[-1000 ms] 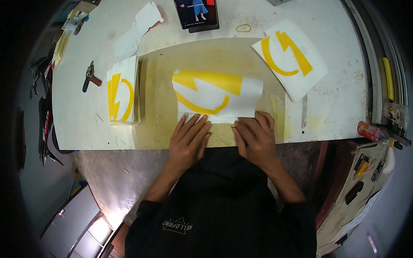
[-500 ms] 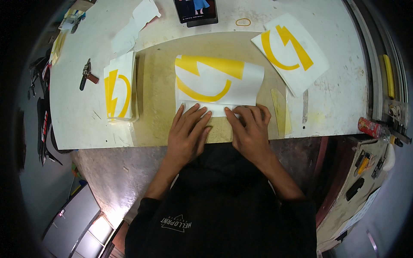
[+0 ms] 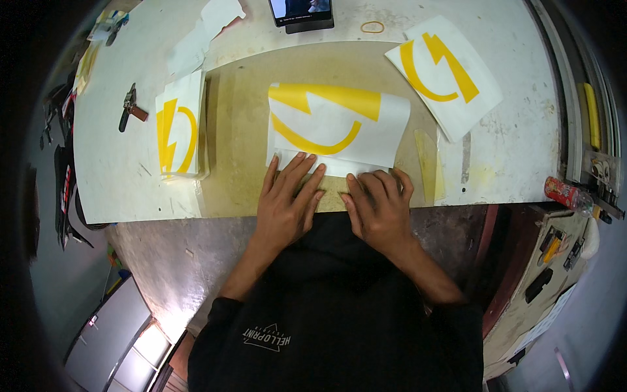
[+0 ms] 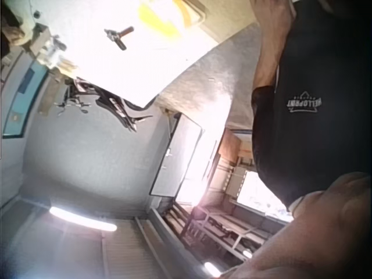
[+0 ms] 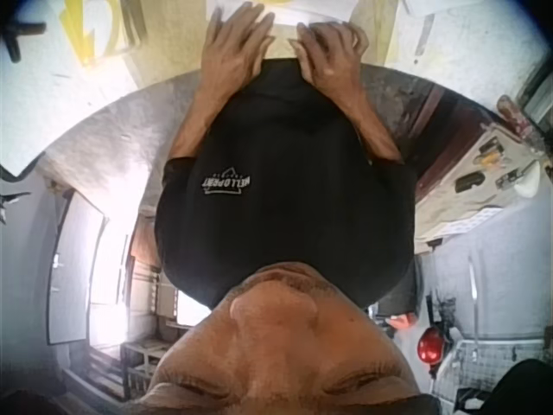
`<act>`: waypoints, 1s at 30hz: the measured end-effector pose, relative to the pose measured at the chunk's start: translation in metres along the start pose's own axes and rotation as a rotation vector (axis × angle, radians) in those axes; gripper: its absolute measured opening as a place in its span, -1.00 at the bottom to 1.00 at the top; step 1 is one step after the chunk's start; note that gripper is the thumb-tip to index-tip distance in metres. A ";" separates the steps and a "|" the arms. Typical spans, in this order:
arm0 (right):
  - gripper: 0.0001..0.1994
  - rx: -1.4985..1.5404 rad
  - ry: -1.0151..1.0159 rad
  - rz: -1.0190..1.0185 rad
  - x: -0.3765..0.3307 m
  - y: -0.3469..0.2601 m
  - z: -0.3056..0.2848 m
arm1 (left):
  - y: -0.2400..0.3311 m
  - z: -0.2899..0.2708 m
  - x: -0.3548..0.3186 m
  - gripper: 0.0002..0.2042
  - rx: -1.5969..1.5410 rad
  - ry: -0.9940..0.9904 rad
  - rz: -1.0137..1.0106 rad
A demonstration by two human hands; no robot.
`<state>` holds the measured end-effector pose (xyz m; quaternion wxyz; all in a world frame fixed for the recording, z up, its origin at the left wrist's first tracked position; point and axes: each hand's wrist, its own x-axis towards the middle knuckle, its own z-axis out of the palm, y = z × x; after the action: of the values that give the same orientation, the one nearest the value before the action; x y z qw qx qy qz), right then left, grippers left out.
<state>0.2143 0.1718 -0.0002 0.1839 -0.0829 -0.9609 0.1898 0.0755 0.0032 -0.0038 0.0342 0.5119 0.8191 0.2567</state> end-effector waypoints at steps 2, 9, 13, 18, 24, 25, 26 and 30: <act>-0.63 0.013 -0.022 -0.004 0.002 -0.005 0.003 | 0.000 -0.003 0.000 -0.52 0.006 -0.027 0.002; -0.60 0.107 -0.028 -0.050 0.003 -0.003 0.010 | -0.017 -0.025 -0.026 -0.42 0.135 -0.095 -0.129; -0.61 0.107 -0.010 -0.041 0.003 -0.004 0.011 | -0.032 -0.035 -0.044 -0.44 0.130 -0.024 -0.197; -0.62 0.121 -0.017 -0.044 0.008 -0.003 0.009 | -0.020 -0.024 -0.030 -0.52 0.011 0.061 -0.182; -0.55 0.009 -0.040 0.023 0.016 -0.020 0.014 | -0.008 -0.012 -0.025 -0.53 0.157 0.048 -0.227; -0.53 -0.026 -0.054 0.037 0.019 -0.028 0.017 | -0.008 -0.011 -0.025 -0.54 0.167 0.045 -0.226; -0.52 -0.028 -0.109 0.066 0.013 -0.028 0.025 | -0.009 -0.012 -0.024 -0.54 0.178 0.043 -0.226; -0.55 -0.140 -0.066 0.109 -0.007 -0.004 0.002 | -0.010 -0.010 -0.021 -0.65 0.170 0.113 -0.223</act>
<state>0.2196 0.1656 -0.0028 0.1354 -0.1414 -0.9714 0.1346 0.0741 -0.0219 -0.0041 -0.0272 0.4037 0.8902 0.2095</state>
